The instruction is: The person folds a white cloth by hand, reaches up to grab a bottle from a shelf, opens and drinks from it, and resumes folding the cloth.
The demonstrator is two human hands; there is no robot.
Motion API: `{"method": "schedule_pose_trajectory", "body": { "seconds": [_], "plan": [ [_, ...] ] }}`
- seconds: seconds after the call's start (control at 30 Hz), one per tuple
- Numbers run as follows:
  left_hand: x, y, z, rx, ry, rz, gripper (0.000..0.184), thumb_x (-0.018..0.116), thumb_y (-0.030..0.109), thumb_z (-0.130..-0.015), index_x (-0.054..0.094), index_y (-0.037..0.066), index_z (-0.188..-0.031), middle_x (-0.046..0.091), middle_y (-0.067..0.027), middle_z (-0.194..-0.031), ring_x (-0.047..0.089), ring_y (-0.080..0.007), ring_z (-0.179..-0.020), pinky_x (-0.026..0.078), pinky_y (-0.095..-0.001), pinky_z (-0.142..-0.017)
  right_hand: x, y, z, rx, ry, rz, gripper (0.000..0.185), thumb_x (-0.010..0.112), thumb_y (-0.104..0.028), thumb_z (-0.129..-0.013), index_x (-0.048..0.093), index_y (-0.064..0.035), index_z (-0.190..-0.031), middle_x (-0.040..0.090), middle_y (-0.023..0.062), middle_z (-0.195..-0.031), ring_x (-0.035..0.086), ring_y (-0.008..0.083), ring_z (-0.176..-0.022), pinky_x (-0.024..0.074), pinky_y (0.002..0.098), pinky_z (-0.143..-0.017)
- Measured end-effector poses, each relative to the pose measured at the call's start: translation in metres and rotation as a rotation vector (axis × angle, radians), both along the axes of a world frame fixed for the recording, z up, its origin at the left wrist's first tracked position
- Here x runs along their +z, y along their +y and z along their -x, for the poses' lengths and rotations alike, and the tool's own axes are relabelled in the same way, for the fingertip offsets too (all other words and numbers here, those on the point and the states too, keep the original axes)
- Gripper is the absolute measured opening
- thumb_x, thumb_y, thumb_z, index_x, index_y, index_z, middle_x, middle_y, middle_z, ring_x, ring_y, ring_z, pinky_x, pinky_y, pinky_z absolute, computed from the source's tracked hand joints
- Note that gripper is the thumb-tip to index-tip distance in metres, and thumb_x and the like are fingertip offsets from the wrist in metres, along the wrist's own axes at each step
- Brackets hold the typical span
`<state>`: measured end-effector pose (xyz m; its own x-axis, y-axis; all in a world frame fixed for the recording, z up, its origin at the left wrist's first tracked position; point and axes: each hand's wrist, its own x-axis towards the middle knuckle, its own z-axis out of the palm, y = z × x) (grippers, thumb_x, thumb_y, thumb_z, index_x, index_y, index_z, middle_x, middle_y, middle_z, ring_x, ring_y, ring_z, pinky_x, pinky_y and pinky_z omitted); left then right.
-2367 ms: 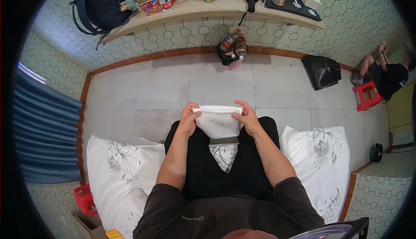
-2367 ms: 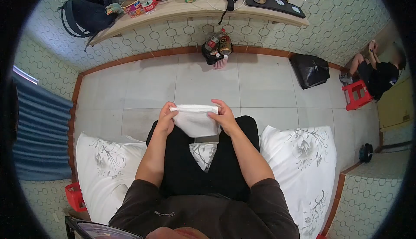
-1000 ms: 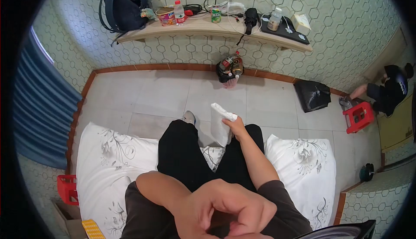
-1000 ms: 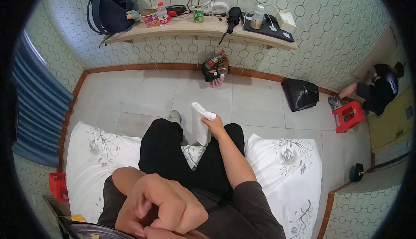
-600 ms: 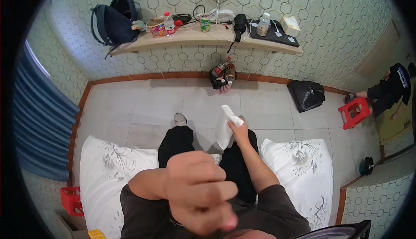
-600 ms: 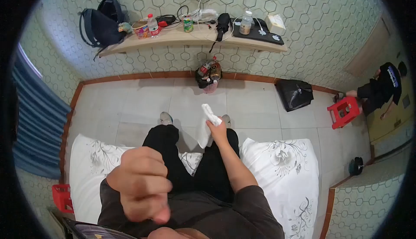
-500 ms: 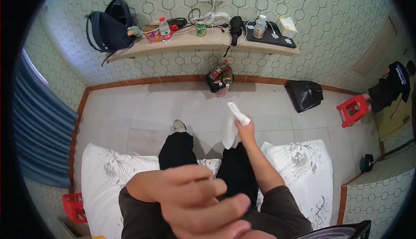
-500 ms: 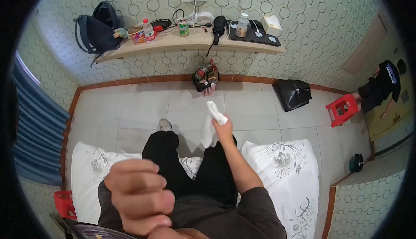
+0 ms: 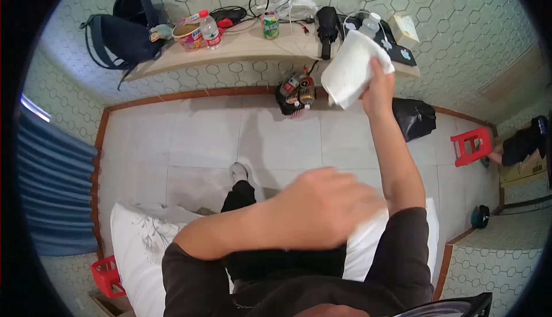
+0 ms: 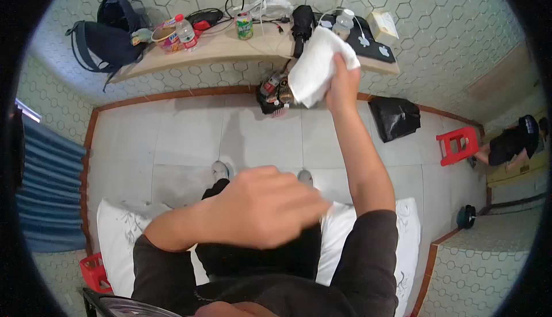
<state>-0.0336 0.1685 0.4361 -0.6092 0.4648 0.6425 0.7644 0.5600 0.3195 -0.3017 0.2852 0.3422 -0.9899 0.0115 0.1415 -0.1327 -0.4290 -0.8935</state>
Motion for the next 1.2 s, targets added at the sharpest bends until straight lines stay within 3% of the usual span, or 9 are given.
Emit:
{"method": "schedule_pose_trajectory", "body": {
  "seconds": [0.27, 0.33, 0.43, 0.5, 0.73, 0.87, 1.0, 1.1, 1.2],
  "plan": [
    [-0.329, -0.159, -0.059, 0.62, -0.732, 0.554, 0.049, 0.063, 0.03, -0.082, 0.054, 0.003, -0.123, 0.044, -0.0216, -0.136, 0.046, -0.0409, -0.118, 0.039, -0.0452, -0.099, -0.024, -0.069, 0.185, -0.104, 0.109, 0.079, 0.055, 0.066, -0.015, -0.088, 0.04, 0.0062, -0.132, 0.052, 0.021, -0.126, 0.055, 0.0246, -0.113, 0.0445, 0.034, -0.096],
    [-0.388, -0.166, -0.098, 0.687, -0.703, 0.05, 0.052, 0.063, 0.033, -0.083, 0.054, 0.006, -0.127, 0.043, -0.0202, -0.139, 0.044, -0.0401, -0.122, 0.036, -0.0459, -0.104, -0.04, -0.074, 0.161, -0.351, 0.004, -0.17, 0.067, 0.07, -0.018, -0.085, 0.033, 0.0059, -0.136, 0.043, 0.0232, -0.134, 0.051, 0.0251, -0.118, 0.0419, 0.0351, -0.099],
    [-0.396, -0.172, -0.071, 0.753, -0.758, 0.065, 0.052, 0.063, 0.034, -0.084, 0.054, 0.008, -0.128, 0.043, -0.0182, -0.14, 0.043, -0.0395, -0.124, 0.037, -0.0461, -0.103, -0.09, -0.044, 0.198, -0.432, 0.159, -0.284, 0.078, 0.074, -0.025, -0.079, 0.03, 0.0056, -0.136, 0.032, 0.0262, -0.139, 0.043, 0.03, -0.123, 0.0398, 0.0377, -0.1],
    [-0.397, -0.17, -0.07, 0.842, -0.827, 0.085, 0.052, 0.063, 0.035, -0.084, 0.053, 0.01, -0.129, 0.043, -0.0161, -0.141, 0.042, -0.039, -0.126, 0.038, -0.0463, -0.103, -0.091, -0.038, 0.226, -0.746, 0.13, -0.632, 0.078, 0.077, -0.029, -0.075, 0.037, 0.0043, -0.133, 0.044, 0.025, -0.132, 0.051, 0.032, -0.116, 0.0425, 0.0383, -0.096],
    [-0.391, -0.174, -0.045, 0.912, -0.825, 0.123, 0.049, 0.062, 0.036, -0.084, 0.055, 0.014, -0.127, 0.045, -0.0119, -0.14, 0.043, -0.0376, -0.126, 0.039, -0.0463, -0.102, -0.07, -0.012, 0.246, -0.51, 0.166, -0.644, 0.061, 0.078, -0.027, -0.072, 0.052, 0.0019, -0.119, 0.063, 0.0181, -0.105, 0.061, 0.0287, -0.092, 0.0473, 0.034, -0.086],
    [-0.399, -0.179, -0.038, 0.984, -0.718, 0.193, 0.048, 0.062, 0.036, -0.084, 0.055, 0.015, -0.126, 0.046, -0.0112, -0.139, 0.043, -0.0372, -0.126, 0.039, -0.0459, -0.102, -0.077, 0.011, 0.16, -0.402, 0.31, -0.603, 0.065, 0.077, -0.024, -0.072, 0.048, 0.0001, -0.125, 0.061, 0.0206, -0.112, 0.061, 0.0313, -0.098, 0.0478, 0.0384, -0.087],
    [-0.412, -0.197, -0.053, 0.917, -0.641, 0.239, 0.046, 0.061, 0.035, -0.083, 0.057, 0.015, -0.124, 0.044, -0.011, -0.14, 0.042, -0.0355, -0.127, 0.039, -0.0447, -0.101, -0.122, 0.026, -0.008, 0.176, 0.132, -0.518, 0.061, 0.076, -0.014, -0.073, 0.049, -0.0005, -0.126, 0.062, 0.0158, -0.107, 0.062, 0.0257, -0.094, 0.0504, 0.0371, -0.085],
    [-0.377, -0.191, -0.056, 0.627, -0.583, 0.152, 0.039, 0.066, 0.018, -0.081, 0.06, 0.008, -0.119, 0.065, -0.011, -0.099, 0.062, -0.0281, -0.092, 0.05, -0.0358, -0.08, -0.138, 0.023, -0.149, 0.362, -0.14, -0.632, 0.064, 0.079, -0.015, -0.07, 0.051, -0.0019, -0.126, 0.064, 0.0147, -0.108, 0.063, 0.0247, -0.091, 0.0521, 0.0349, -0.083],
    [-0.301, -0.12, -0.056, 0.392, -1.023, -0.657, 0.035, 0.068, 0.008, -0.083, 0.063, 0.007, -0.117, 0.064, -0.0036, -0.082, 0.059, -0.0153, -0.069, 0.047, -0.0243, -0.065, -0.185, 0.029, -0.229, 0.549, 0.028, -0.656, 0.061, 0.082, -0.019, -0.067, 0.058, -0.0002, -0.12, 0.066, 0.0142, -0.107, 0.063, 0.0241, -0.092, 0.0499, 0.0324, -0.085]
  ]
}}
